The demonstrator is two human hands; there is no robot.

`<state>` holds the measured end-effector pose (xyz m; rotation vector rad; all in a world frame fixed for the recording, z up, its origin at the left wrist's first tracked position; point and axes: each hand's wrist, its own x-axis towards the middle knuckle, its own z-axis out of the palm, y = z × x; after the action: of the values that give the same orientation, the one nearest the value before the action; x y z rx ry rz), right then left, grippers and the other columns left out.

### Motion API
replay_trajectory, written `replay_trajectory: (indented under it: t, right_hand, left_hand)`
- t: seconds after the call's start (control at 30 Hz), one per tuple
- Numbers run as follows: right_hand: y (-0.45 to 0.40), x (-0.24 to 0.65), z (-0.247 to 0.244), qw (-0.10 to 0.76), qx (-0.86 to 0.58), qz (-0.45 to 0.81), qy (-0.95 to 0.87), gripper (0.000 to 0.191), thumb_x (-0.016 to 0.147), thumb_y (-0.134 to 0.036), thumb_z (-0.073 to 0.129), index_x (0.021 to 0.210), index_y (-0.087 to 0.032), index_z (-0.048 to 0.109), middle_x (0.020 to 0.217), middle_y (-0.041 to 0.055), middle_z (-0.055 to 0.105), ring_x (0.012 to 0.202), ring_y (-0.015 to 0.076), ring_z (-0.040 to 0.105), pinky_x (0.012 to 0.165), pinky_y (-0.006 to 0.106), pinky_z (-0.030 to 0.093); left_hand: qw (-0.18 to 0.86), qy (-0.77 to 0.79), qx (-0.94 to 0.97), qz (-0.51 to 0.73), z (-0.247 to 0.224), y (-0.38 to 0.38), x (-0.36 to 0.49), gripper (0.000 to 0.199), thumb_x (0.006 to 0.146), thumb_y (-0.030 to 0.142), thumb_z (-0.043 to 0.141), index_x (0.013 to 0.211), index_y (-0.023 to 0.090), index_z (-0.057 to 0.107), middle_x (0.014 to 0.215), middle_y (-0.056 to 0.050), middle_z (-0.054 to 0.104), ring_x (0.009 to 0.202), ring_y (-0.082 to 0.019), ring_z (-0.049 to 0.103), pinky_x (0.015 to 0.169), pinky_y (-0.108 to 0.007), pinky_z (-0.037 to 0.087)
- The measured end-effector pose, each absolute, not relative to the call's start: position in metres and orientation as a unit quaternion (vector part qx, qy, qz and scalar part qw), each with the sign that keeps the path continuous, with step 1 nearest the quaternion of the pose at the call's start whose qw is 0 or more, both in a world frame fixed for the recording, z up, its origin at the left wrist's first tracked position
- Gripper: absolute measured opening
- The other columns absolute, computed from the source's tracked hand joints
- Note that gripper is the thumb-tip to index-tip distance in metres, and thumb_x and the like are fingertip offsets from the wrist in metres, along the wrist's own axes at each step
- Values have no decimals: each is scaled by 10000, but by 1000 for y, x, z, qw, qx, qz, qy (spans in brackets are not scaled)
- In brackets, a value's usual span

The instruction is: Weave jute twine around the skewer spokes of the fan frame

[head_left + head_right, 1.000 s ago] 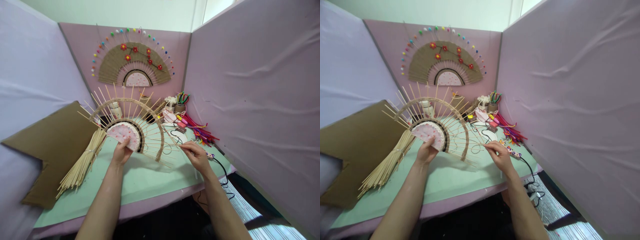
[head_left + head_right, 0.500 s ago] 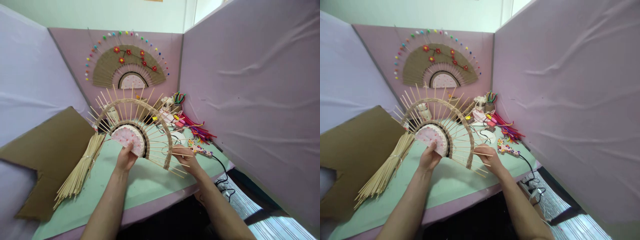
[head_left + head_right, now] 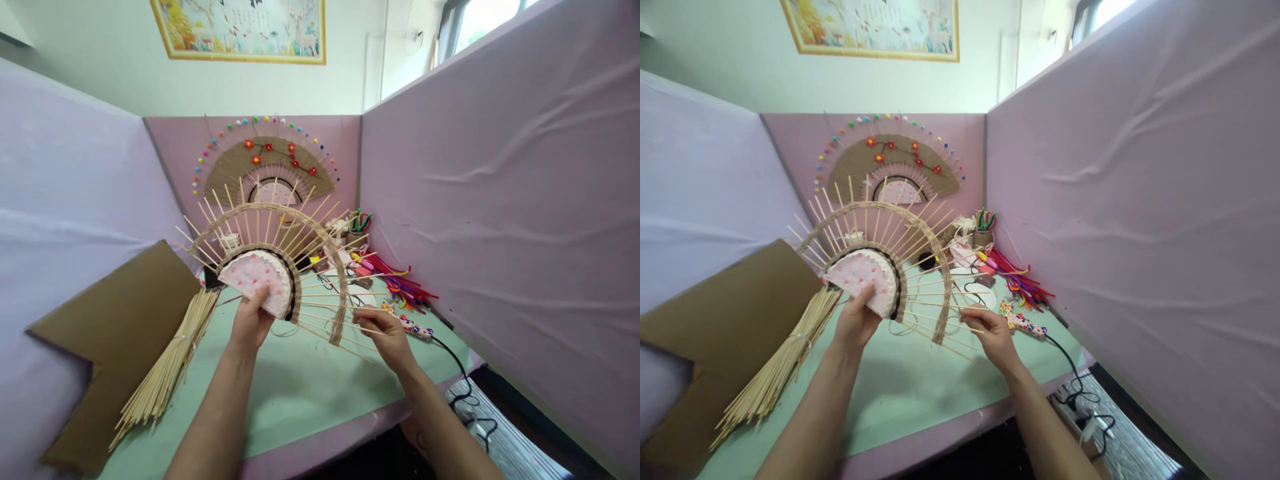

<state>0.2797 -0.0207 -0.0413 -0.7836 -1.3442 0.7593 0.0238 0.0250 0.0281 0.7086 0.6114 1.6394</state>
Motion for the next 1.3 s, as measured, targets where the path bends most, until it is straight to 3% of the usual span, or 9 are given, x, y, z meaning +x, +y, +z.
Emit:
replay_trajectory:
  t: [0.2, 0.33, 0.57, 0.9, 1.07, 1.3]
  right_hand:
    - [-23, 284, -36, 630, -351, 286, -630, 141, 846, -304, 620, 904, -274, 745, 877, 54, 655, 843, 193, 604, 729, 331, 512]
    - [-23, 286, -39, 609, -338, 272, -664, 176, 864, -275, 602, 969, -288, 743, 923, 61, 646, 912, 199, 596, 805, 349, 497]
    - [-25, 289, -42, 582, -359, 271, -677, 192, 893, -284, 577, 1003, -280, 734, 922, 61, 636, 890, 195, 599, 777, 337, 485]
    - [-25, 292, -46, 571, -427, 274, -646, 148, 861, -326, 625, 877, -218, 725, 864, 63, 683, 813, 193, 622, 713, 315, 483]
    - [-30, 288, -45, 553, -428, 157, -698, 156, 902, -273, 571, 955, -212, 705, 879, 73, 643, 780, 173, 601, 654, 296, 483]
    - [-37, 263, -46, 527, -395, 29, -752, 221, 937, -186, 495, 1064, -228, 670, 874, 69, 617, 840, 181, 600, 740, 322, 514]
  left_hand:
    - [568, 291, 281, 717, 29, 33, 17, 399, 739, 87, 698, 1106, 232, 642, 944, 6, 740, 805, -110, 691, 796, -191, 547]
    - [572, 294, 264, 719, 21, 36, 19, 306, 753, 76, 675, 1026, 215, 668, 937, 0, 744, 775, -108, 690, 727, -174, 556]
    - [554, 295, 265, 732, 18, 38, 17, 259, 771, 71, 659, 986, 214, 682, 971, 7, 738, 818, -102, 683, 772, -174, 544]
    - [511, 295, 275, 759, 20, 37, 16, 299, 736, 79, 701, 977, 255, 683, 988, 25, 732, 926, -120, 674, 846, -198, 530]
    - [480, 299, 303, 767, 15, 36, 17, 348, 677, 148, 779, 998, 235, 675, 1007, -1, 720, 914, -122, 669, 851, -216, 523]
    - [450, 294, 323, 779, 9, 27, 41, 469, 615, 254, 841, 1049, 233, 664, 990, -14, 709, 905, -135, 671, 828, -236, 532]
